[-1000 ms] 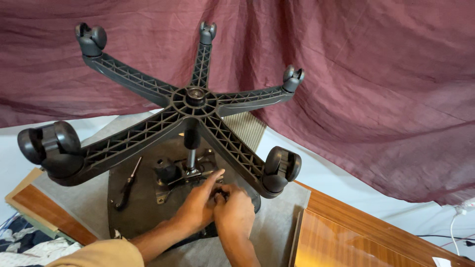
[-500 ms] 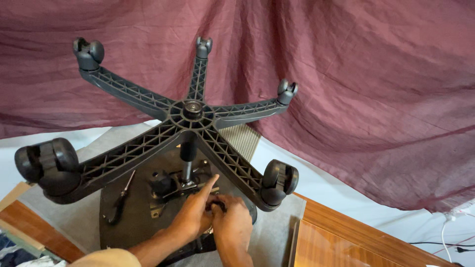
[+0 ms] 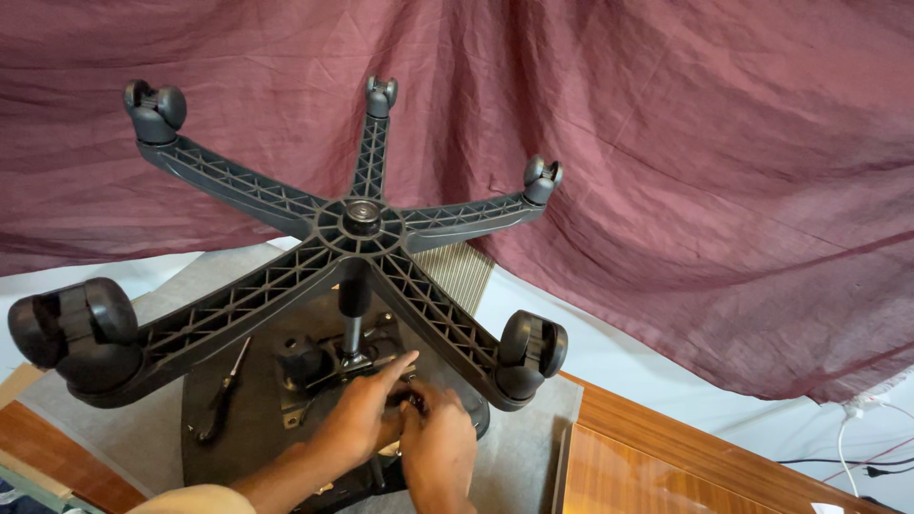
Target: The person works on an upside-down office chair placed on a table, using a hex key by hand to turn the screws that fasten the seat mounting plate to the chair base. They keep turning the fastener for most of the episode, then steady the seat plate with both hands at the end.
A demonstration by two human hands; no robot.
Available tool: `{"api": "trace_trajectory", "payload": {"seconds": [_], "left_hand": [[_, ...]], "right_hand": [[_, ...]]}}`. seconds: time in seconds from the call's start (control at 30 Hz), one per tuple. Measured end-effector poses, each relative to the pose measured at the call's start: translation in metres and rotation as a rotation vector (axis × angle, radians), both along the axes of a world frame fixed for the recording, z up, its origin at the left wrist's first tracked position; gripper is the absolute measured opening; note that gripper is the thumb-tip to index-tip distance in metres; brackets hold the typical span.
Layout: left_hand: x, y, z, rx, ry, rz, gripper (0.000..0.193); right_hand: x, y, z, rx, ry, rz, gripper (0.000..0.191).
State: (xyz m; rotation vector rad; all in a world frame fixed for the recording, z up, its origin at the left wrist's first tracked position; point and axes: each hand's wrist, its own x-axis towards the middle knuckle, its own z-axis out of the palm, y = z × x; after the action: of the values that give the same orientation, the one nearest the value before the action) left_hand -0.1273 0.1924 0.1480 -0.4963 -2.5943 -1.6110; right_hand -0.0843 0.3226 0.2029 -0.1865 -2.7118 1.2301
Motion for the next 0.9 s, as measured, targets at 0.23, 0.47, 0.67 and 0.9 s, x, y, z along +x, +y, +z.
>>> {"api": "trace_trajectory", "payload": {"seconds": [0.23, 0.47, 0.67, 0.9], "left_hand": [[0.004, 0.001, 0.007, 0.109, 0.014, -0.058, 0.071], [0.001, 0.004, 0.006, -0.002, -0.136, 0.059, 0.073], [-0.007, 0.005, -0.012, 0.190, 0.027, -0.170, 0.094], [0.005, 0.007, -0.017, 0.312, 0.109, -0.065, 0.083]], "right_hand": [[0.000, -0.008, 0.006, 0.099, -0.099, -0.102, 0.028], [-0.005, -0.005, 0.016, 0.218, -0.324, -0.115, 0.030], [-0.004, 0.001, 0.002, 0.086, 0.029, -0.011, 0.027], [-0.007, -0.002, 0.007, 0.174, -0.163, -0.083, 0.028]]}}
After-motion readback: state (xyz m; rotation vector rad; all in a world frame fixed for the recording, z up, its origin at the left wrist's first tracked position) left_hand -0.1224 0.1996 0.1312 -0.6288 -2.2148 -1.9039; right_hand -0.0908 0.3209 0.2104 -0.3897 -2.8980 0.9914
